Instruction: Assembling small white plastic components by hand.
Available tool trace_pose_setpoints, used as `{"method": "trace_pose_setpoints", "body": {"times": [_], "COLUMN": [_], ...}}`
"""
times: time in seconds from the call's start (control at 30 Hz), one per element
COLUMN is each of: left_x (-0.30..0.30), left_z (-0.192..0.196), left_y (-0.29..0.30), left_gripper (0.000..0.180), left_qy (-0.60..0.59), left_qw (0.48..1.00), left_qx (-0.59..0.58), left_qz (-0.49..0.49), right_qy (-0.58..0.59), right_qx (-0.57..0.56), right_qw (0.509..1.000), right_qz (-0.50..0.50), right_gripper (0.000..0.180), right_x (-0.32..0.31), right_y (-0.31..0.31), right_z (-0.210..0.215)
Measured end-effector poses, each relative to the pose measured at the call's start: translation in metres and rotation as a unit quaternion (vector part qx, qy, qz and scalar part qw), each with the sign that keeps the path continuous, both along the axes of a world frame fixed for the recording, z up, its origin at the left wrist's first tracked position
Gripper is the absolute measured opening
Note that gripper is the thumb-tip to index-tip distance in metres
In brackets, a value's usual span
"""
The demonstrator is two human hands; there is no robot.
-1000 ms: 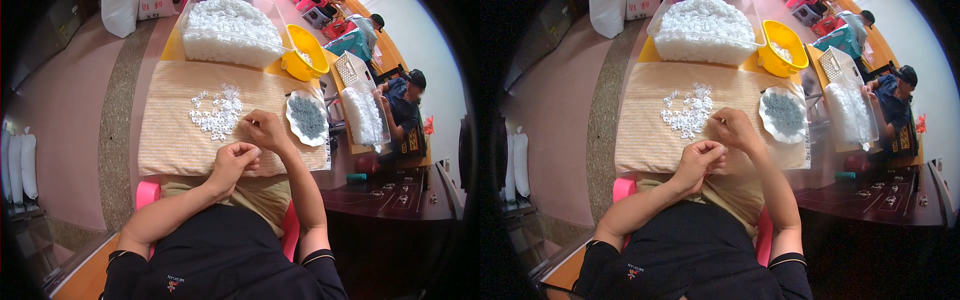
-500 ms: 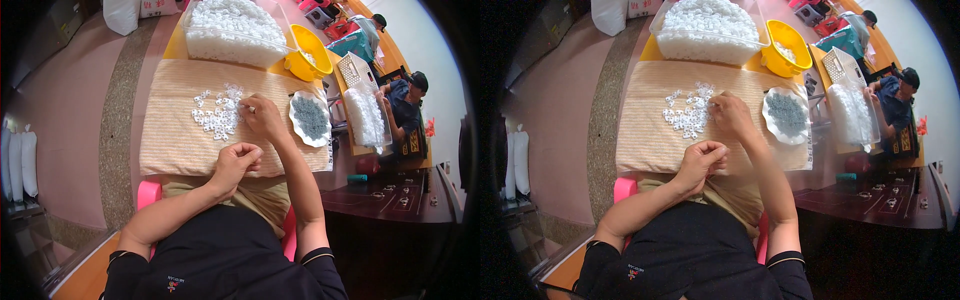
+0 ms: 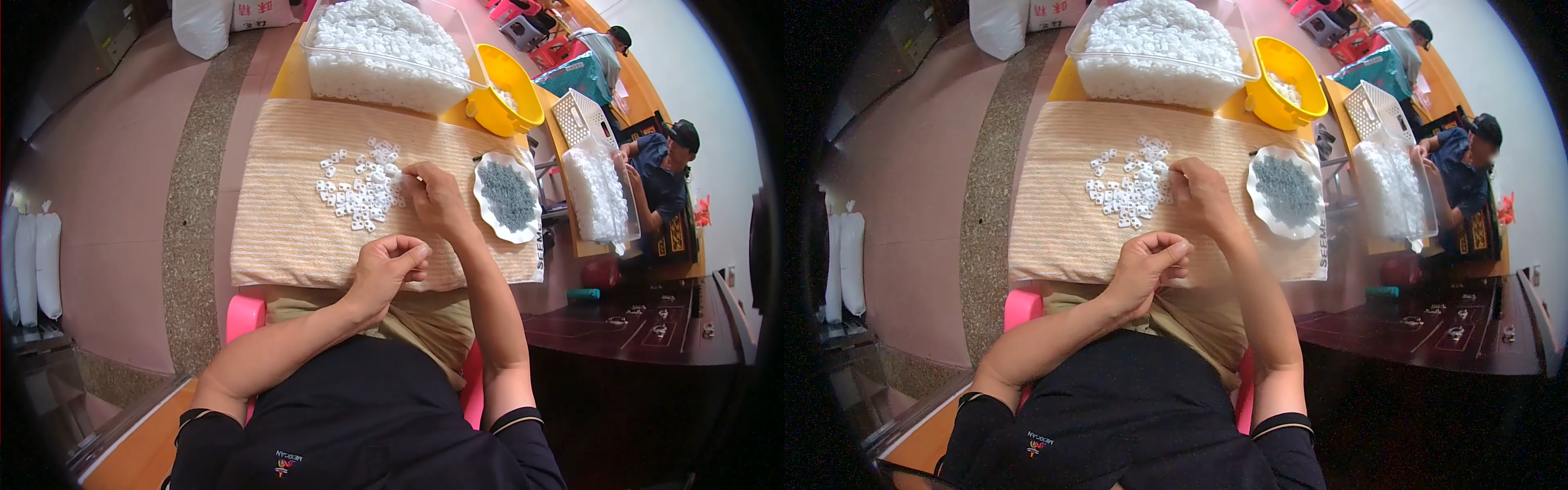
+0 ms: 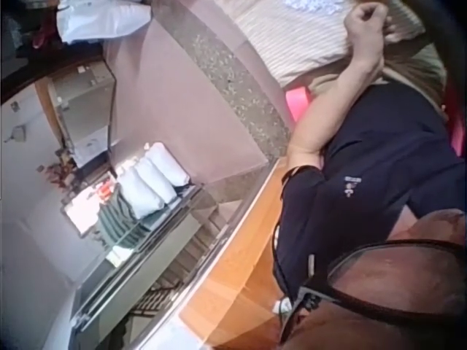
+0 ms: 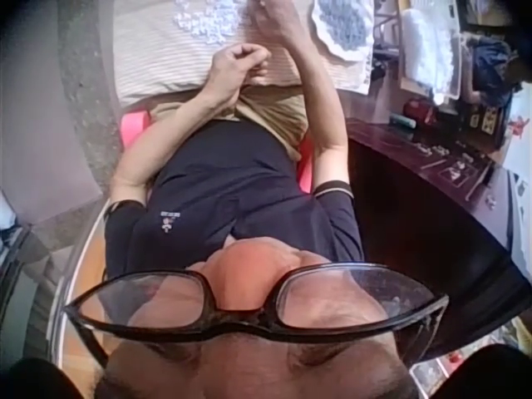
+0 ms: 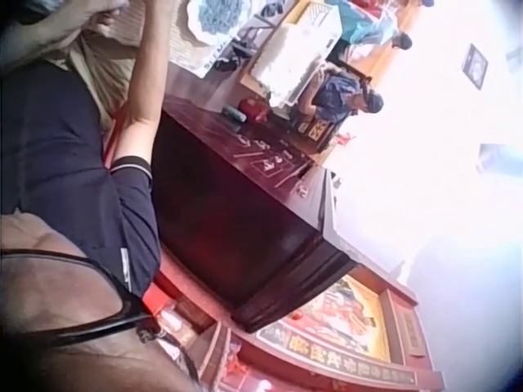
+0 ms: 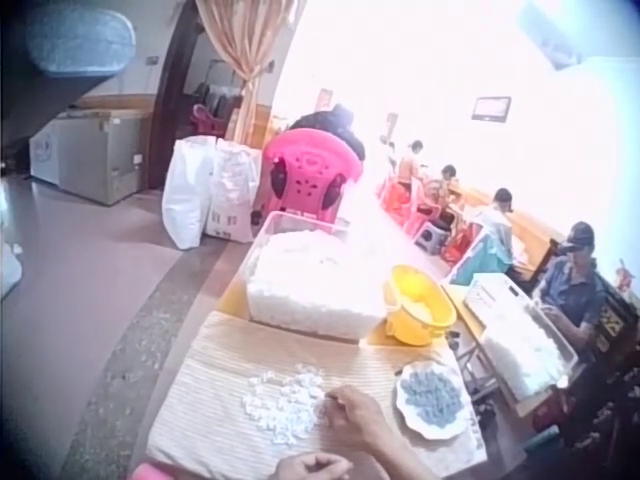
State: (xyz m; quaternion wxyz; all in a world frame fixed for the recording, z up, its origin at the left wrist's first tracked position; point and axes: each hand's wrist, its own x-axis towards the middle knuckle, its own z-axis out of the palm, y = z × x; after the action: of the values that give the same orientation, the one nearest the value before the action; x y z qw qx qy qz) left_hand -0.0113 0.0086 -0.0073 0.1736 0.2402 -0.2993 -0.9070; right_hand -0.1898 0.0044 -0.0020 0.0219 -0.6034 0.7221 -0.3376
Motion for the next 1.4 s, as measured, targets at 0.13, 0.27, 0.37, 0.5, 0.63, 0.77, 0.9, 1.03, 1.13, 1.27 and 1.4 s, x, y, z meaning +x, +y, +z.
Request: {"method": "trace_pose_setpoints", "body": {"times": [0.13, 0.27, 0.37, 0.5, 0.63, 0.77, 0.9, 1.03, 1.13, 1.27, 1.4], "left_x": [0.000, 0.000, 0.000, -0.002, -0.002, -0.002, -0.002, -0.002, -0.001, 0.000, 0.001], "left_z": [0.002, 0.005, 0.003, 0.004, 0.006, 0.006, 0.004, 0.003, 0.002, 0.003, 0.003], "left_y": [-0.001, -0.003, -0.005, -0.007, -0.008, -0.008, -0.006, -0.010, -0.011, -0.011, -0.013], "left_gripper": [0.009, 0.009, 0.013, 0.018, 0.020, 0.016, 0.013, 0.012, 0.011, 0.013, 0.012], "left_qy": [-0.002, -0.013, -0.002, -0.009, 0.000, 0.003, 0.009, 0.016, 0.020, 0.019, 0.035], "left_qw": [1.000, 0.999, 0.999, 0.997, 0.995, 0.997, 0.997, 0.997, 0.997, 0.997, 0.996], "left_qx": [0.004, 0.007, 0.012, -0.004, 0.018, 0.015, 0.016, 0.024, 0.038, 0.057, 0.072], "left_qz": [0.008, 0.034, 0.048, 0.077, 0.101, 0.081, 0.077, 0.076, 0.065, 0.053, 0.036], "right_qy": [-0.098, -0.197, -0.328, -0.389, -0.412, -0.421, -0.425, -0.451, -0.459, -0.390, -0.314], "right_qx": [0.013, 0.032, 0.049, 0.052, 0.059, 0.057, 0.061, 0.065, 0.044, 0.008, -0.014], "right_qw": [0.995, 0.980, 0.943, 0.920, 0.908, 0.904, 0.902, 0.889, 0.886, 0.920, 0.948], "right_qz": [-0.014, -0.014, -0.011, 0.004, 0.039, 0.050, 0.055, 0.048, 0.050, 0.043, 0.040], "right_gripper": [0.013, 0.014, 0.017, 0.018, 0.018, 0.018, 0.019, 0.019, 0.020, 0.019, 0.016], "right_x": [-0.003, 0.000, 0.007, 0.018, 0.026, 0.031, 0.029, 0.035, 0.039, 0.045, 0.044], "right_y": [0.007, 0.017, 0.027, 0.044, 0.057, 0.065, 0.069, 0.072, 0.074, 0.076, 0.079], "right_z": [-0.001, 0.003, 0.012, 0.021, 0.023, 0.021, 0.018, 0.022, 0.021, 0.021, 0.015]}}
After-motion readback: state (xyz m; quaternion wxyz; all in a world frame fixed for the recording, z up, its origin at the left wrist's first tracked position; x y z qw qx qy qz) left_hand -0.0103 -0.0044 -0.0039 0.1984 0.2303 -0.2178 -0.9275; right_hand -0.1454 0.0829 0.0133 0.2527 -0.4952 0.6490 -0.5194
